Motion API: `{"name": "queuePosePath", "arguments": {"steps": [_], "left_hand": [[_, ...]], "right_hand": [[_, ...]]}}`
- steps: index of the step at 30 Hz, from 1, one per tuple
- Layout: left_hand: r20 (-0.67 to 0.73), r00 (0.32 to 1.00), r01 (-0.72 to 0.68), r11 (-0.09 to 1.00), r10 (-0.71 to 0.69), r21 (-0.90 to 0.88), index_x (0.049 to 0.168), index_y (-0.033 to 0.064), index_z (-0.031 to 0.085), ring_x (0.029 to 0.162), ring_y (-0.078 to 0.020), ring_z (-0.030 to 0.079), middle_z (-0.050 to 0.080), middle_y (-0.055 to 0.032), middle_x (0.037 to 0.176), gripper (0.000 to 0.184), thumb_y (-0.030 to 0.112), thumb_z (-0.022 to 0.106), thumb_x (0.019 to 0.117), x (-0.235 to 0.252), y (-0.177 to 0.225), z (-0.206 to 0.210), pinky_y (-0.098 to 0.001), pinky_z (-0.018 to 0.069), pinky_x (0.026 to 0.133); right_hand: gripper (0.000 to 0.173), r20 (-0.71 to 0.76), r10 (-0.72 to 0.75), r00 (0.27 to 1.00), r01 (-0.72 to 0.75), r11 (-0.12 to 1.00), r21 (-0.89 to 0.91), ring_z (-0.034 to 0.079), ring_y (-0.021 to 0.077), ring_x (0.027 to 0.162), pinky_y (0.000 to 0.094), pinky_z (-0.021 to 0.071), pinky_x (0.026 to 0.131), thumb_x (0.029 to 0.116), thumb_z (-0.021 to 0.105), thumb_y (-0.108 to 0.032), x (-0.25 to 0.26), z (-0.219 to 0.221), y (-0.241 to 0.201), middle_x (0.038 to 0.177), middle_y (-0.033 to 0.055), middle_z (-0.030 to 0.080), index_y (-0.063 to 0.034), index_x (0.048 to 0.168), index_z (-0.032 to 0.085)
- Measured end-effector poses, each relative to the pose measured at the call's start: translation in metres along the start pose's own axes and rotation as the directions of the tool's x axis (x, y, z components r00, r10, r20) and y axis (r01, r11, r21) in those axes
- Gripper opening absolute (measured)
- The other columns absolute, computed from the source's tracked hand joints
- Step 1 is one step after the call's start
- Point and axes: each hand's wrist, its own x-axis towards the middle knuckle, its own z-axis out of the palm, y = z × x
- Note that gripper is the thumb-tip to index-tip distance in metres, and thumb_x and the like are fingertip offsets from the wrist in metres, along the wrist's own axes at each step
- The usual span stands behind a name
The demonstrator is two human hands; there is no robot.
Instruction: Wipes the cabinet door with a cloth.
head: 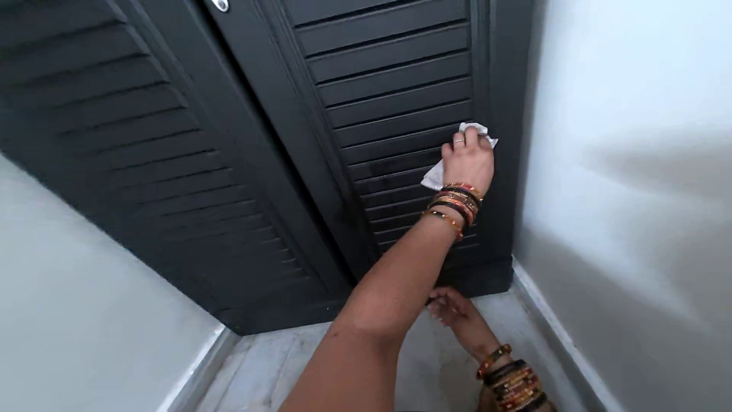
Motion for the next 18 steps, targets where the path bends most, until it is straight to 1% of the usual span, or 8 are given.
{"name": "queuePosePath", "arguments": {"steps": [2, 4, 6, 9, 12, 14, 15, 18], "left_hand": [[-0.008, 0.998, -0.062, 0.998, 0.062, 0.033, 0.132, 0.0077, 0.067, 0.130, -0.0362, 0.055, 0.055, -0.0146, 0.145, 0.035, 0.005, 0.057, 0.0982, -0.004, -0.012, 0.001, -0.0542, 0.0498, 0.097], [-0.041, 0.990, -0.130, 0.991, 0.132, 0.041, 0.135, 0.0117, 0.067, 0.127, -0.0373, 0.058, 0.057, -0.0135, 0.145, 0.039, 0.003, 0.056, 0.0982, -0.020, -0.040, 0.002, -0.0555, 0.0504, 0.095], [-0.055, 0.993, -0.098, 0.995, 0.100, 0.035, 0.137, 0.0153, 0.066, 0.126, -0.0398, 0.058, 0.058, -0.0143, 0.144, 0.043, 0.002, 0.058, 0.0965, -0.035, -0.075, -0.005, -0.0587, 0.0504, 0.094], [-0.119, 0.993, -0.012, 0.998, 0.019, 0.057, 0.135, 0.0181, 0.067, 0.122, -0.0439, 0.060, 0.060, -0.0170, 0.140, 0.044, 0.002, 0.057, 0.0959, -0.065, -0.140, -0.018, -0.0618, 0.0508, 0.089], [-0.167, 0.984, 0.076, 0.994, -0.063, 0.072, 0.134, 0.0174, 0.069, 0.122, -0.0486, 0.059, 0.060, -0.0207, 0.140, 0.043, 0.001, 0.056, 0.0958, -0.100, -0.202, -0.032, -0.0675, 0.0486, 0.090], [-0.163, 0.984, 0.089, 0.992, -0.073, 0.089, 0.135, 0.0165, 0.067, 0.124, -0.0513, 0.057, 0.058, -0.0242, 0.141, 0.044, 0.000, 0.056, 0.0965, -0.122, -0.234, -0.036, -0.0694, 0.0474, 0.091], [-0.152, 0.987, 0.063, 0.994, -0.048, 0.093, 0.135, 0.0160, 0.067, 0.125, -0.0519, 0.055, 0.057, -0.0248, 0.141, 0.043, -0.001, 0.056, 0.0971, -0.134, -0.247, -0.034, -0.0701, 0.0463, 0.092], [-0.195, 0.975, -0.081, 0.990, 0.103, 0.119, 0.126, 0.0140, 0.073, 0.120, -0.0532, 0.058, 0.062, -0.0259, 0.134, 0.040, -0.004, 0.061, 0.0921, -0.153, -0.270, -0.012, -0.0704, 0.0475, 0.089]], "right_hand": [[0.031, -0.001, 0.036, 0.999, -0.036, 0.999, -0.040, 0.067, 0.0147, 0.098, 0.0311, 0.0564, 0.085, 0.1042, 0.054, -0.012, -0.004, -0.004, 0.003, 0.113, 0.0102, 0.068, -0.0008, 0.133, 0.058], [0.032, -0.005, 0.041, 0.999, -0.041, 0.995, -0.091, 0.067, 0.0164, 0.099, 0.0331, 0.0564, 0.086, 0.1041, 0.053, -0.012, -0.005, -0.005, 0.005, 0.114, 0.0111, 0.068, -0.0010, 0.133, 0.058], [0.033, -0.004, 0.036, 0.999, -0.036, 0.988, -0.152, 0.068, 0.0179, 0.100, 0.0349, 0.0564, 0.088, 0.1044, 0.052, -0.015, -0.003, -0.006, 0.007, 0.115, 0.0120, 0.068, -0.0021, 0.134, 0.059], [0.036, 0.029, 0.038, 0.999, -0.029, 0.962, -0.272, 0.068, 0.0213, 0.104, 0.0388, 0.0552, 0.093, 0.1047, 0.050, -0.018, -0.002, -0.001, 0.010, 0.119, 0.0139, 0.068, -0.0038, 0.137, 0.058], [0.037, 0.098, 0.035, 0.995, 0.006, 0.924, -0.382, 0.067, 0.0239, 0.110, 0.0401, 0.0536, 0.098, 0.1066, 0.050, -0.022, -0.004, 0.007, 0.005, 0.124, 0.0163, 0.067, -0.0040, 0.139, 0.058], [0.038, 0.155, 0.038, 0.987, 0.033, 0.902, -0.430, 0.067, 0.0247, 0.113, 0.0404, 0.0532, 0.100, 0.1072, 0.049, -0.023, -0.007, 0.013, -0.001, 0.128, 0.0166, 0.066, -0.0047, 0.140, 0.058], [0.038, 0.183, 0.036, 0.982, 0.049, 0.898, -0.438, 0.067, 0.0248, 0.113, 0.0404, 0.0533, 0.100, 0.1073, 0.049, -0.023, -0.009, 0.016, -0.003, 0.128, 0.0165, 0.066, -0.0048, 0.140, 0.058], [0.037, 0.271, 0.017, 0.962, 0.108, 0.892, -0.439, 0.067, 0.0251, 0.112, 0.0403, 0.0533, 0.099, 0.1070, 0.048, -0.022, -0.009, 0.024, -0.005, 0.128, 0.0172, 0.066, -0.0042, 0.138, 0.059]]}}
